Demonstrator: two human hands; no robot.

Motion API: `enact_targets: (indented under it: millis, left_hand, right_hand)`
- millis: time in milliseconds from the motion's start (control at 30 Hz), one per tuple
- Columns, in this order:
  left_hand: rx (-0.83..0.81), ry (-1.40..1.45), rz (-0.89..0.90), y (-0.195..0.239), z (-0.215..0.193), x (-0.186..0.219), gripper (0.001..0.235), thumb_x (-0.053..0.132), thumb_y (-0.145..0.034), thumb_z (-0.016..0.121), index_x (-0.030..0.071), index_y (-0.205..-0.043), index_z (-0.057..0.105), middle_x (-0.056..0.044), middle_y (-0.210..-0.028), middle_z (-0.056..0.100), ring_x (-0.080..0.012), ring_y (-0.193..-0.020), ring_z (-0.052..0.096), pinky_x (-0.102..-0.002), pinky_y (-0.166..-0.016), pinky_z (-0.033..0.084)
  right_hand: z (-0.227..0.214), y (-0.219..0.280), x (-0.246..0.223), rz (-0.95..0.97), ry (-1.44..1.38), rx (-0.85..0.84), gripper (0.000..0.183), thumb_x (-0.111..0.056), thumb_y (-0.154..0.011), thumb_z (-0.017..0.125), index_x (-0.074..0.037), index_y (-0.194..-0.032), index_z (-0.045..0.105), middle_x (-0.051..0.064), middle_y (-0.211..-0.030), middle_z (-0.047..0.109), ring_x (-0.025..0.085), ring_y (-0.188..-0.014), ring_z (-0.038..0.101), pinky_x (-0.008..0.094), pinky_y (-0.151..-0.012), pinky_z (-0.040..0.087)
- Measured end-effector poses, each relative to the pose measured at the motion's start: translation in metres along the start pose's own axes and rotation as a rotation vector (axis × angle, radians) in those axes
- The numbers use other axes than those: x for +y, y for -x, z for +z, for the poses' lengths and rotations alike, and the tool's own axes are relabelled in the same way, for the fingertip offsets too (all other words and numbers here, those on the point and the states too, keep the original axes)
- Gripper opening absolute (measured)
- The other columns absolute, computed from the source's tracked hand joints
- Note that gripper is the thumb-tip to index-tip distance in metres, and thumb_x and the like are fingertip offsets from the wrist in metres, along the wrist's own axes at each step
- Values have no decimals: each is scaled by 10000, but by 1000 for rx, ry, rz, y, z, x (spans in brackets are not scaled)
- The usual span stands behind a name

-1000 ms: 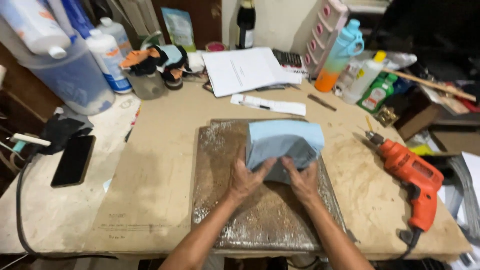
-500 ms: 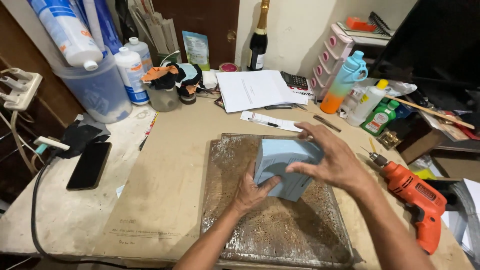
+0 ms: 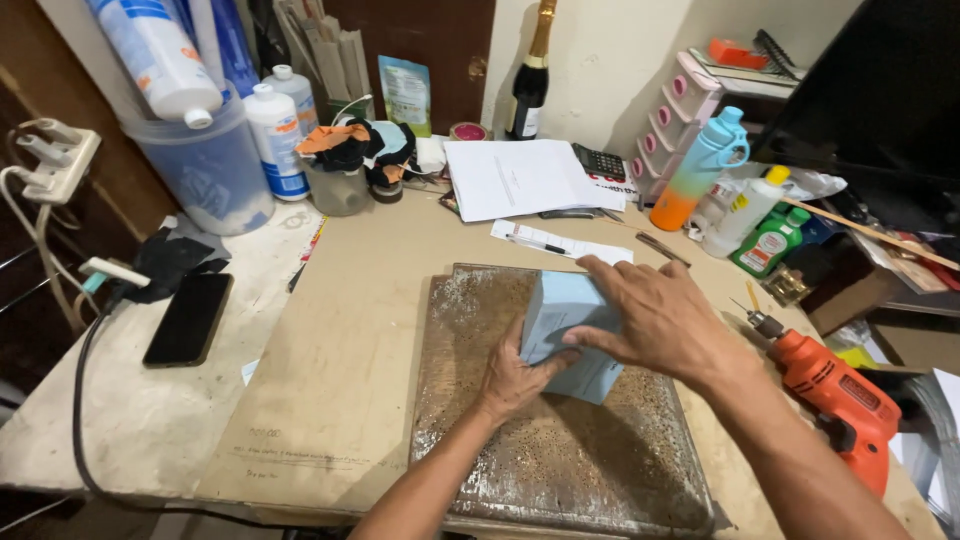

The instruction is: Aligning a stack of blue paper forms, placing them on a metal tray, and using a hand drill on the stack.

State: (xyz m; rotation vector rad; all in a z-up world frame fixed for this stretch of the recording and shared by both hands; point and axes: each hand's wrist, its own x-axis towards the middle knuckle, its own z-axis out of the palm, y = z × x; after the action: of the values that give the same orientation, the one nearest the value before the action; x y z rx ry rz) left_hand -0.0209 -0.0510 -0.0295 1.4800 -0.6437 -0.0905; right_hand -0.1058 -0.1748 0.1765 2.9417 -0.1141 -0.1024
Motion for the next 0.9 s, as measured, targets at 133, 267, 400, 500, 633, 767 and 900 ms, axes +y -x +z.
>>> enact_targets:
  millis: [133, 267, 400, 500, 633, 767, 900]
  left_hand:
    - [-17, -24, -87, 2, 1, 16, 666, 493, -756, 873, 117, -1226, 586, -147, -1127, 712, -353, -1142, 687, -481, -936, 580]
    - [12, -11, -48, -3, 5, -16, 634, 449, -737, 916, 109, -1180, 618, -118, -1060, 731, -286, -1080, 703, -460, -903, 575]
    - [111, -64, 28, -1, -19, 33, 811, 522, -641, 935, 154, -1259, 559, -78, -1211, 647, -215, -1181, 593, -409, -1006, 487]
    - [154, 92, -115, 11, -33, 70, 1196, 595, -599, 898, 122, -1511, 285, -161, -1560, 389, -314, -1436, 421, -501, -1235, 319]
    - [-53, 416, -409, 26, -43, 96, 496, 406, -811, 832, 83, -1149, 664, -5, -1030, 642, -135, -1007, 600, -343, -893, 550]
    - [-133, 356, -522, 22, -51, 34, 579, 393, -798, 854, 21, -1198, 660, -144, -1097, 722, -223, -1052, 661, -385, -910, 556]
    - [-271, 226, -575, 22, -62, -5, 690, 357, -899, 779, -16, -1415, 513, -310, -1406, 566, -450, -1401, 472, -609, -1170, 338]
  right_hand:
    - [-20, -15, -5, -72, -131, -16, 1073, -745, -756, 746, -208, -1602, 362, 144, -1279, 703, 248, -889, 758, 385, -760, 565]
    - [-11, -23, 2, -68, -181, -82, 644, -570, -815, 792, -207, -1327, 649, 69, -996, 807, 254, -883, 786, 417, -879, 590]
    - [-16, 6, 10, 49, -598, 41, 499, -327, -741, 892, -75, -1150, 758, 185, -926, 814, 342, -844, 795, 493, -864, 607]
    - [7, 29, 27, 272, -1000, 156, 534, -267, -721, 905, 25, -1138, 744, 261, -900, 779, 378, -807, 757, 527, -785, 606]
    - [77, 33, 34, 591, -1630, 212, 576, -335, -824, 851, 93, -1166, 671, 249, -912, 718, 330, -792, 717, 532, -705, 595]
    - [145, 36, 36, 736, -1793, 14, 715, -407, -805, 843, 106, -1252, 623, 294, -1022, 720, 370, -875, 736, 576, -737, 595]
    - [148, 38, 29, 662, -1763, -49, 656, -315, -799, 847, 79, -1271, 617, 265, -1053, 723, 350, -895, 731, 554, -762, 596]
